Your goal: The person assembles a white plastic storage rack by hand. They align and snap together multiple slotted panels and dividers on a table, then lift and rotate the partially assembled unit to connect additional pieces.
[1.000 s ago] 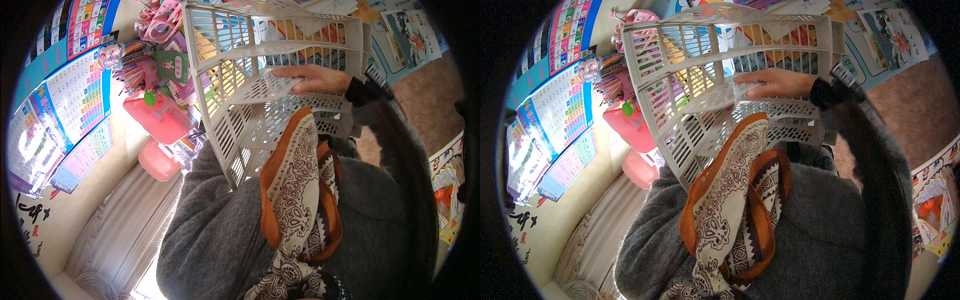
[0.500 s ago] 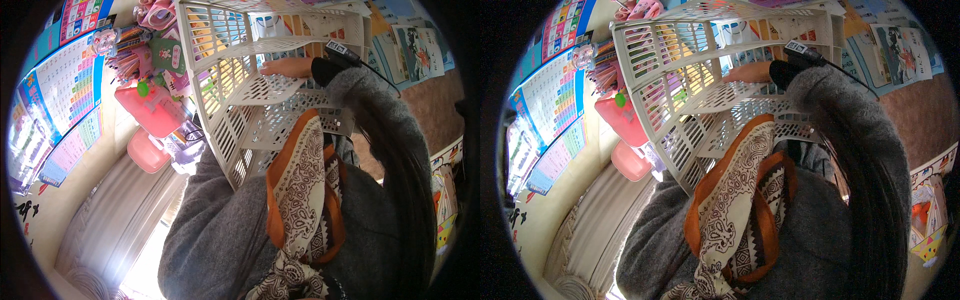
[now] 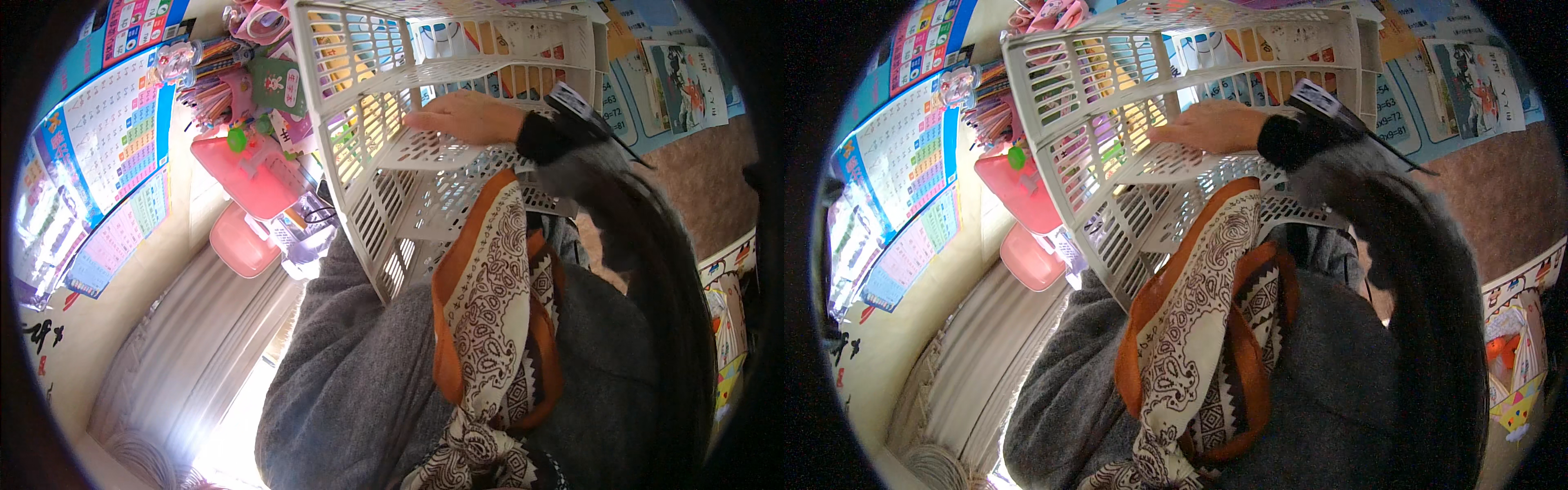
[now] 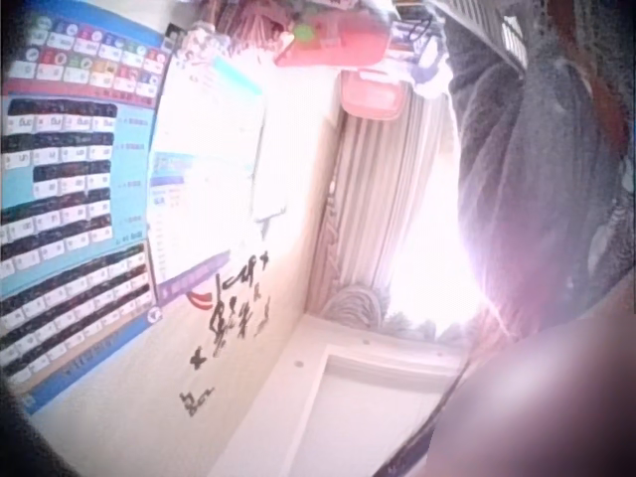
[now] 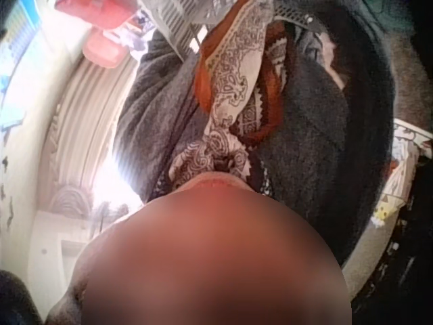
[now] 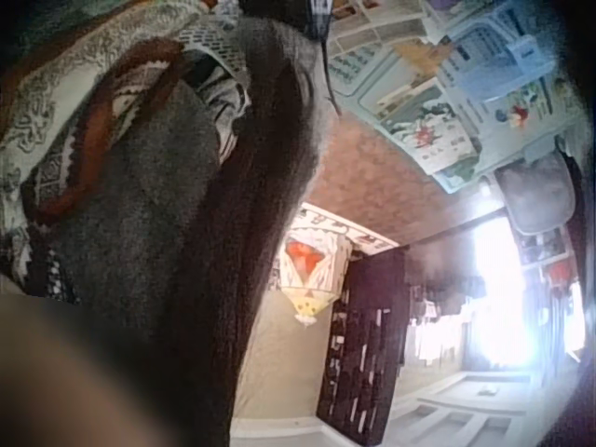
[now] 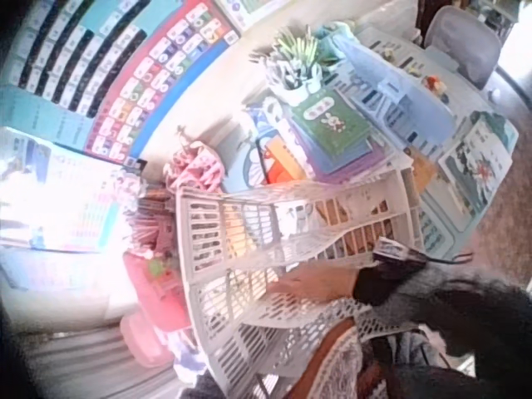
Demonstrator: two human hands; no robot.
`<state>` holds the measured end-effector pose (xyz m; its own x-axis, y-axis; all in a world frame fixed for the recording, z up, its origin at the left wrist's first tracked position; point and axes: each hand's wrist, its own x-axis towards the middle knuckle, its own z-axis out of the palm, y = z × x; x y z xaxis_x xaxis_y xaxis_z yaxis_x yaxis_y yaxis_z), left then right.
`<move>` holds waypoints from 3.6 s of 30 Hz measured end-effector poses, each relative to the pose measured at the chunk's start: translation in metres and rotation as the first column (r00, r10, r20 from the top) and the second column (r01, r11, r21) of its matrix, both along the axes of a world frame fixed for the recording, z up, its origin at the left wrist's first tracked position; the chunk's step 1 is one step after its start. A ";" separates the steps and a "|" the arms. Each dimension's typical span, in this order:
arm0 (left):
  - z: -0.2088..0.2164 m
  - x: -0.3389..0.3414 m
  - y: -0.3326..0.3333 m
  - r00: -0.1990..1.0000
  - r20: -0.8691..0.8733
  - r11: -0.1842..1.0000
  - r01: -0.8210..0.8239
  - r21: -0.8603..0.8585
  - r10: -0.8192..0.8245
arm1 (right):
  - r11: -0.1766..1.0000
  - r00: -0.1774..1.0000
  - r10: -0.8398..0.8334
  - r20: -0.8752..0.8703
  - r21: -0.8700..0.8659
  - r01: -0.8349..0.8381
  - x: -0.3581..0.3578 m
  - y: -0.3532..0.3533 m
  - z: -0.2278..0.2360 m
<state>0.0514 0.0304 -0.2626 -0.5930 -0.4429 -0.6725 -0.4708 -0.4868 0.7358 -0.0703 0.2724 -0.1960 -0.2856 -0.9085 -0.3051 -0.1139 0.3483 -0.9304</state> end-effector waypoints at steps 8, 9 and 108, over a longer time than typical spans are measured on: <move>0.073 -0.012 0.019 0.986 -0.094 0.973 0.116 -0.200 -0.136 | 0.903 0.613 -0.410 -0.675 -0.395 0.170 0.039 0.001 0.090; 0.094 -0.013 0.024 0.980 -0.106 0.960 0.140 -0.244 -0.169 | 0.911 0.603 -0.398 -0.692 -0.375 0.171 0.041 -0.002 0.085; 0.209 -0.030 0.052 0.794 0.358 0.300 0.540 -0.786 -0.491 | 0.450 0.613 -0.746 -0.262 -0.876 0.173 0.051 -0.022 -0.019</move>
